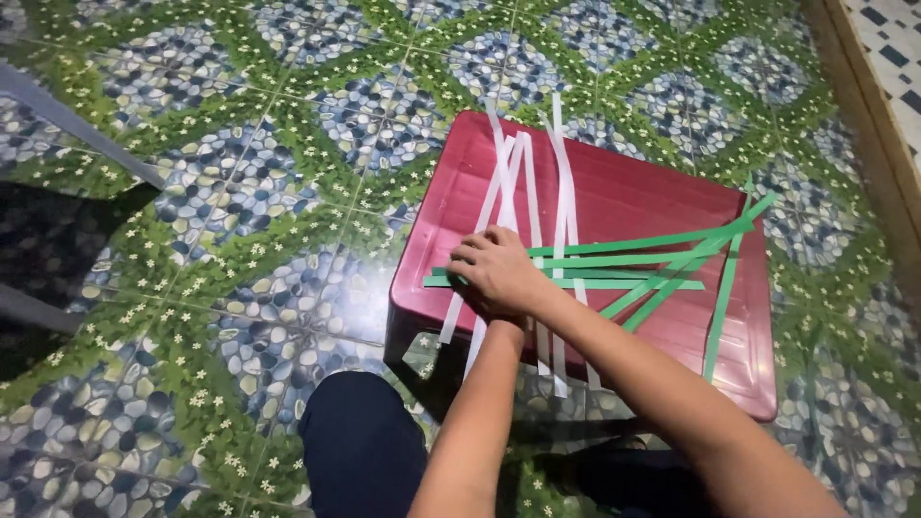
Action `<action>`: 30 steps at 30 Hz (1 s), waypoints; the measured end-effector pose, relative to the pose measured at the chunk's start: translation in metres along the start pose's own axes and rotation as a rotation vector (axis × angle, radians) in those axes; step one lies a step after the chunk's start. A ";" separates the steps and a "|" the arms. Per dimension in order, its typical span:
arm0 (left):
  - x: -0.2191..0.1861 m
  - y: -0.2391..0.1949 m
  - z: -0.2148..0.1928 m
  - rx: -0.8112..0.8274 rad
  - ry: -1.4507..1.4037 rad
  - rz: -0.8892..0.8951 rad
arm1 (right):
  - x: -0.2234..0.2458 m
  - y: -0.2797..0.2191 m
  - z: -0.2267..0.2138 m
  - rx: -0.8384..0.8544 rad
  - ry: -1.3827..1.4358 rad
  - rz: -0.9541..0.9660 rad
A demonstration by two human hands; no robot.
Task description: The person weaves green and white plastic strips together on a small red table. They interlace the green strips horizontally through the vertical white strips, alternating the pattern to create a grid.
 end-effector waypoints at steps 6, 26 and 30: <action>-0.010 0.001 0.012 0.157 0.078 0.019 | -0.005 -0.011 0.020 0.116 -0.211 -0.031; 0.010 0.008 0.017 -0.005 -0.133 -0.282 | -0.001 -0.011 0.023 0.231 -0.299 0.045; 0.002 0.012 0.055 -0.098 -0.163 -0.119 | -0.012 -0.013 0.037 0.233 -0.286 0.085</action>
Point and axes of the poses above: each hand's wrist, its own y-axis towards the middle knuckle, its own z-axis out of the palm, x = y × z, the point moved 10 cm from there along y, towards the middle knuckle, and after that the axes turned 7 degrees about y, right-handed, at the moved point
